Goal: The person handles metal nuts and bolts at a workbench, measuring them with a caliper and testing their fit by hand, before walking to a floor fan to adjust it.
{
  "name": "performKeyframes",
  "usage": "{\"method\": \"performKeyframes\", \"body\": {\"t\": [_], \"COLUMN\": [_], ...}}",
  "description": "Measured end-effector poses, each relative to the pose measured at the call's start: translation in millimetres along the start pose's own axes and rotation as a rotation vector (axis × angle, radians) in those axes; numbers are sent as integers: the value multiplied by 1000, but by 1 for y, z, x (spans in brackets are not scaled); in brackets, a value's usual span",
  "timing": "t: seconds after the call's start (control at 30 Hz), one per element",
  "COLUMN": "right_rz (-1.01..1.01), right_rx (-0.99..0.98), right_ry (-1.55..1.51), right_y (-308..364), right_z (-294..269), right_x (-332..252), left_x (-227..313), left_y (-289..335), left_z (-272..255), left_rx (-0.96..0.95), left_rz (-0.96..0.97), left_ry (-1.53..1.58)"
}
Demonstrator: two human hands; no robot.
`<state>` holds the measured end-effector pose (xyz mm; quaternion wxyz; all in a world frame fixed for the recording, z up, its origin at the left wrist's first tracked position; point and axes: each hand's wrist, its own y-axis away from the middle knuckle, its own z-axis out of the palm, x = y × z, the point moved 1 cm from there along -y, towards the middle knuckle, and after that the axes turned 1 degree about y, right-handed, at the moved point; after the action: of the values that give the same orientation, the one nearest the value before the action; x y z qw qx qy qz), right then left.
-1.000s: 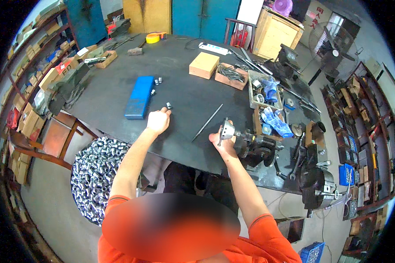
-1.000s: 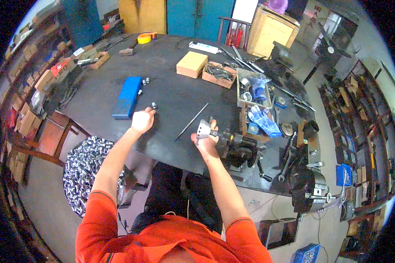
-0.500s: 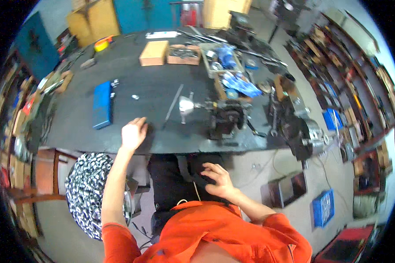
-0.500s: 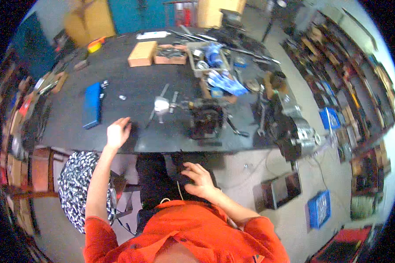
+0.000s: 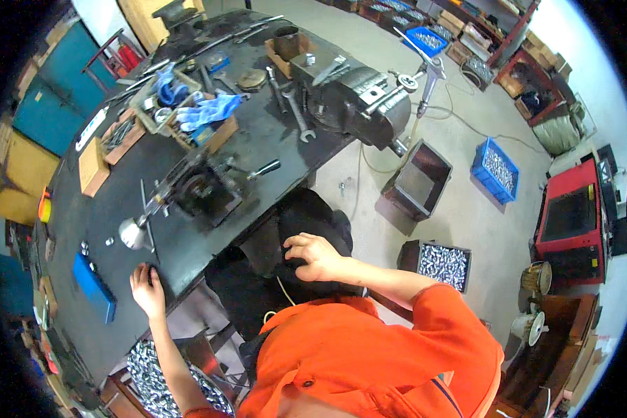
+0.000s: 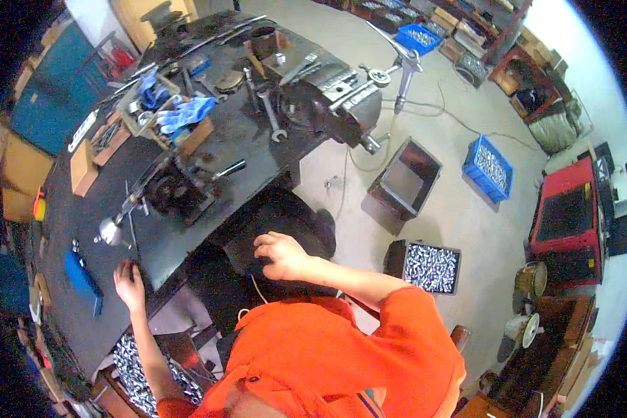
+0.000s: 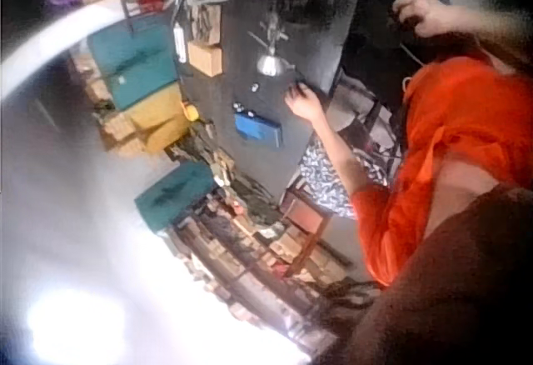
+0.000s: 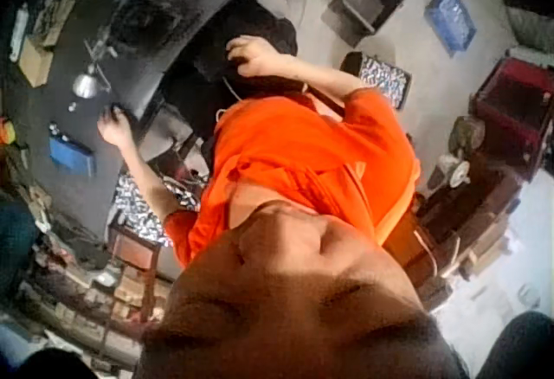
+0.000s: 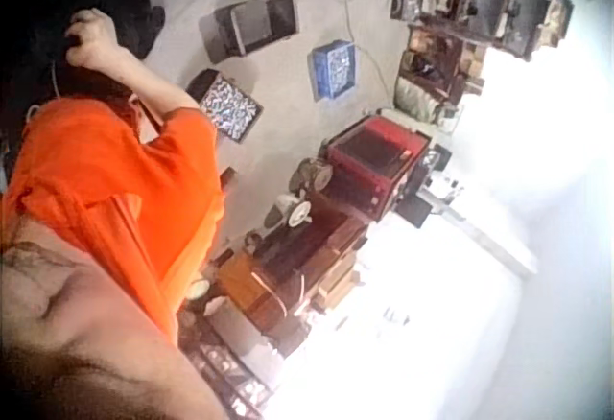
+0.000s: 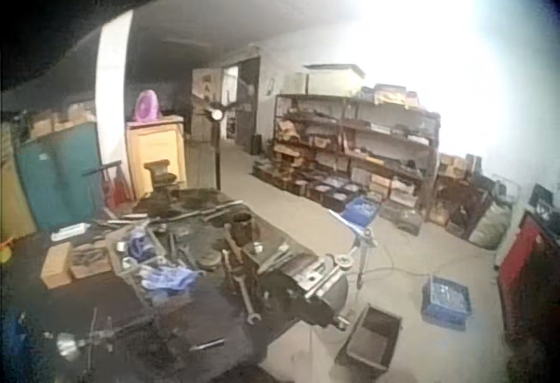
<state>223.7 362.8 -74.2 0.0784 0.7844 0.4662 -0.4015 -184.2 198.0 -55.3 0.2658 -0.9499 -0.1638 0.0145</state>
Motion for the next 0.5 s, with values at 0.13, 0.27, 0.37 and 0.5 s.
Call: {"method": "performKeyframes", "body": {"t": [0.13,0.27,0.37,0.5], "right_rz": [165,310,463,706], "right_rx": [18,58,126,175], "right_ry": [36,53,-111,-205], "right_y": [12,21,29,36], "right_z": [-4,-14,-19,-33], "right_x": [41,88,129,148], "left_x": [-3,-7,-10,5], "left_y": [11,16,13,10], "left_z": [12,8,12,7], "left_rx": [11,-62,-118,-209], "left_rz": [-46,-76,-79,-99], "left_ry": [0,-108,-103,-201]}}
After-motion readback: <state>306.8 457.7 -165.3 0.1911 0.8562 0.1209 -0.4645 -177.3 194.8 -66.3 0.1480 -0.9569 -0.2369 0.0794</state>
